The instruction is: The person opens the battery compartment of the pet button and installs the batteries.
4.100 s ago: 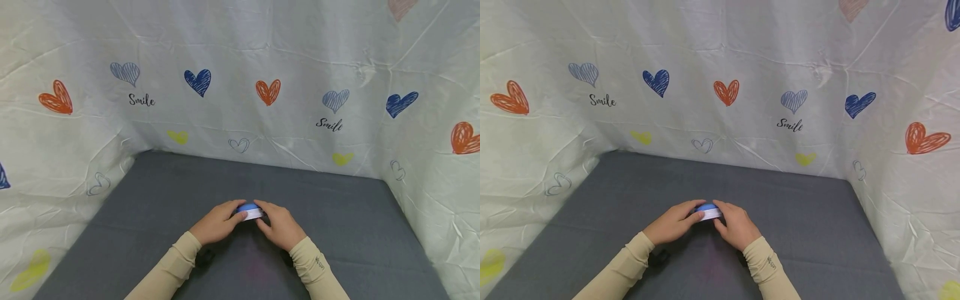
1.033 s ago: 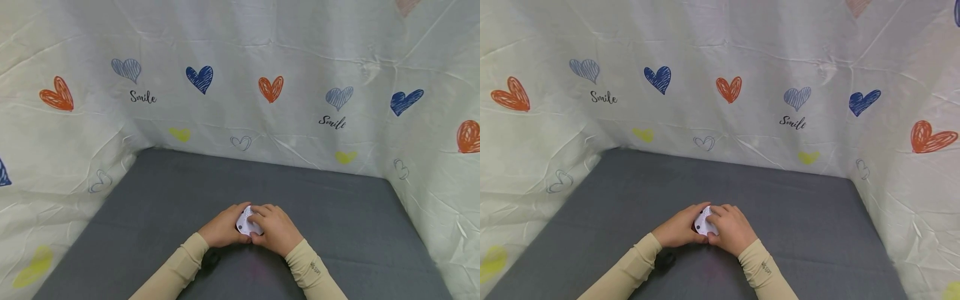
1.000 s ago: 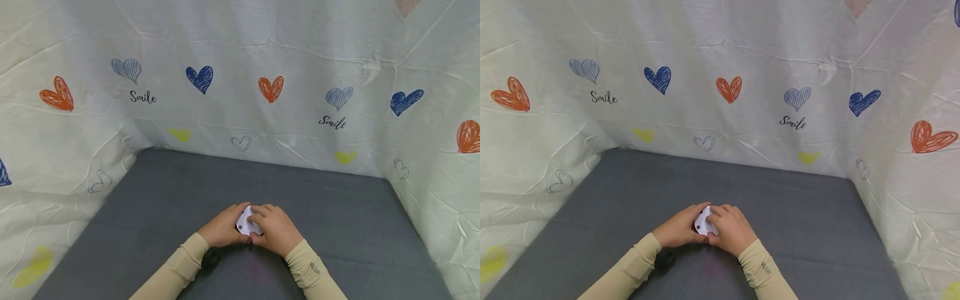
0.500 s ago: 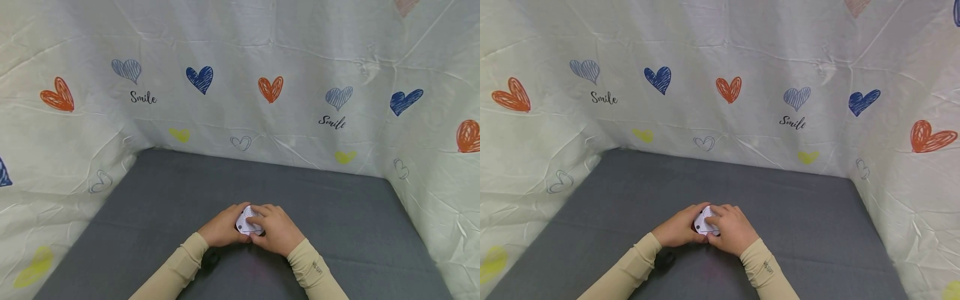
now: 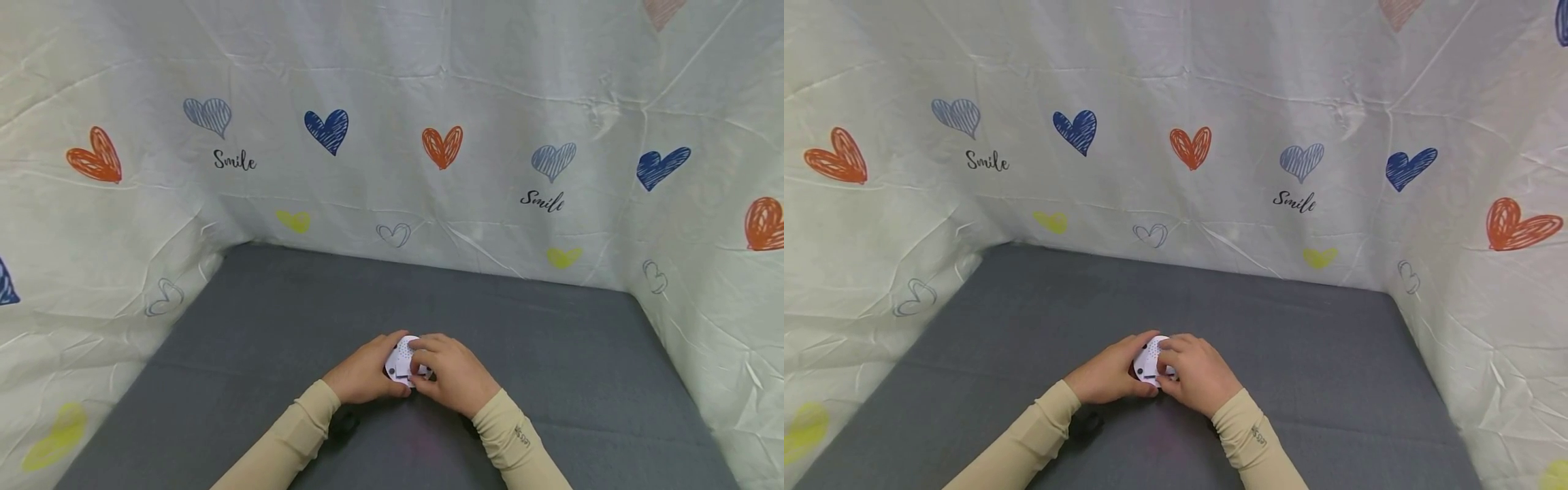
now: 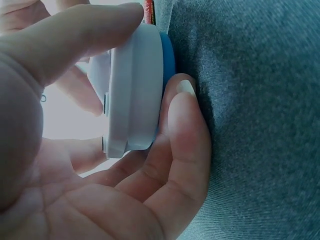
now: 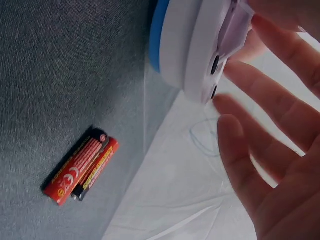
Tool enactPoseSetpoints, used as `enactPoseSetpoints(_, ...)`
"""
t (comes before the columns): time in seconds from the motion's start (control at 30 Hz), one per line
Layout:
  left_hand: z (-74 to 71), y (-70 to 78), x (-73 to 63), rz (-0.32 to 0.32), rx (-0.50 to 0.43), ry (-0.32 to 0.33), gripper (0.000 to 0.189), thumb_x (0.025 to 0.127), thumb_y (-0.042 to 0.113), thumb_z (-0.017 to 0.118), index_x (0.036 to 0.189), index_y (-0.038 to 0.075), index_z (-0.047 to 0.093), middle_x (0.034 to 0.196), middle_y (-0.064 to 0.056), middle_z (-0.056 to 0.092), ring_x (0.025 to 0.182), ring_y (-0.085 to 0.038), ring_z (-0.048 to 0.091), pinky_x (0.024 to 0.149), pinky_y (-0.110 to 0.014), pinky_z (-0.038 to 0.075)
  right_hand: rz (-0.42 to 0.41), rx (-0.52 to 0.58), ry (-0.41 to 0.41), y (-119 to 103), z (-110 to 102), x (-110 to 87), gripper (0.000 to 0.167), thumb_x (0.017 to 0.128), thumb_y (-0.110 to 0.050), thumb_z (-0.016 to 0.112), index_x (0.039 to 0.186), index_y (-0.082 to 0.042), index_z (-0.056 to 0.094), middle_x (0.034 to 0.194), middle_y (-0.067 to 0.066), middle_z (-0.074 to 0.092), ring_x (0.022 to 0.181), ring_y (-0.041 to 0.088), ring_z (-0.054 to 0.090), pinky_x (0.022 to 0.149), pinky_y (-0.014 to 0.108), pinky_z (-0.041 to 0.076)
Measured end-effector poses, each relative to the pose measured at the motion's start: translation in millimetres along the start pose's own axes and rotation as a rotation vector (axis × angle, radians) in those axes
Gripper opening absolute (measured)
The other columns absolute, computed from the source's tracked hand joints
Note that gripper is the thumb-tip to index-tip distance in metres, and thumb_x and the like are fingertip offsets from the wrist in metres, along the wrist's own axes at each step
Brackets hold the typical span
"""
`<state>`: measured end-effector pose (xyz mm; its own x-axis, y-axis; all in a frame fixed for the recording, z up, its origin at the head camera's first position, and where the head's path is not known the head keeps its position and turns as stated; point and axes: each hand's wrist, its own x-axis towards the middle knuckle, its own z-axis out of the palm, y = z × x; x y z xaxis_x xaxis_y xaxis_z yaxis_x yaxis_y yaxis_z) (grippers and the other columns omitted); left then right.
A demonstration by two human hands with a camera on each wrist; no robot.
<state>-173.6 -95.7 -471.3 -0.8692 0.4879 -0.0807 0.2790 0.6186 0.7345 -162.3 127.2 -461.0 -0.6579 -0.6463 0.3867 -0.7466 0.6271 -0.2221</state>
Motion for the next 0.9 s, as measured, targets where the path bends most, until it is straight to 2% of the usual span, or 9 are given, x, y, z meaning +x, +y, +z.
enactPoseSetpoints(0.27, -0.2, -1.9, 0.4, 0.016, 0.0, -0.005, 0.095, 0.082, 0.026, 0.094, 0.162, 0.011, 0.046, 0.134, -0.011, 0.064, 0.103, -0.018, 0.06, 0.088, -0.041, 0.051, -0.04, -0.017, 0.013, -2, 0, 1.9, 0.022, 0.084, -0.011, 0.09, 0.084, -0.019, 0.07, 0.121, 0.002, 0.079, 0.114, 0.019, 0.071, 0.093, 0.036, 0.059)
enactPoseSetpoints(0.47, 1.0, -4.9, -0.3, -0.006, 0.009, 0.008, 0.098, 0.081, 0.028, 0.095, 0.163, 0.01, 0.044, 0.137, -0.011, 0.064, 0.106, -0.018, 0.06, 0.093, -0.042, 0.051, 0.023, 0.016, 0.019, 3, -10, -3.2, 0.022, 0.085, -0.01, 0.089, 0.085, -0.021, 0.069, 0.111, -0.001, 0.08, 0.104, 0.014, 0.071, 0.086, 0.034, 0.059)
enactPoseSetpoints(0.57, 2.5, -4.8, 0.8, -0.019, 0.015, 0.023, 0.1, 0.079, 0.027, 0.096, 0.163, 0.011, 0.045, 0.136, -0.01, 0.064, 0.108, -0.018, 0.06, 0.096, -0.043, 0.05, 0.104, 0.008, 0.034, 14, -18, -12.9, 0.021, 0.086, -0.011, 0.088, 0.086, -0.022, 0.07, 0.103, -0.005, 0.078, 0.096, 0.011, 0.068, 0.081, 0.032, 0.058)
enactPoseSetpoints(0.67, 4.1, -3.5, 2.3, -0.027, 0.024, 0.033, 0.101, 0.078, 0.029, 0.097, 0.163, 0.013, 0.045, 0.136, -0.01, 0.064, 0.111, -0.019, 0.06, 0.098, -0.045, 0.05, 0.243, -0.038, 0.024, 30, -26, -28.9, 0.023, 0.086, -0.011, 0.088, 0.084, -0.024, 0.069, 0.094, -0.009, 0.074, 0.088, 0.009, 0.063, 0.076, 0.031, 0.054)
enactPoseSetpoints(0.8, 6.4, -2.3, 3.8, -0.054, 0.034, 0.041, 0.102, 0.077, 0.031, 0.098, 0.163, 0.017, 0.045, 0.14, -0.009, 0.063, 0.115, -0.019, 0.061, 0.101, -0.046, 0.05, 0.444, -0.104, -0.036, 51, -32, -51.6, 0.023, 0.087, -0.012, 0.089, 0.079, -0.023, 0.07, 0.089, -0.007, 0.073, 0.083, 0.011, 0.06, 0.073, 0.035, 0.052)
enactPoseSetpoints(0.9, 8.6, -1.8, 5.6, -0.058, 0.036, 0.041, 0.102, 0.077, 0.032, 0.098, 0.163, 0.018, 0.046, 0.14, -0.009, 0.063, 0.115, -0.02, 0.061, 0.101, -0.047, 0.05, 0.541, -0.153, -0.08, 64, -34, -63.5, 0.02, 0.088, -0.01, 0.088, 0.077, -0.02, 0.073, 0.085, -0.002, 0.073, 0.079, 0.015, 0.061, 0.07, 0.038, 0.053)
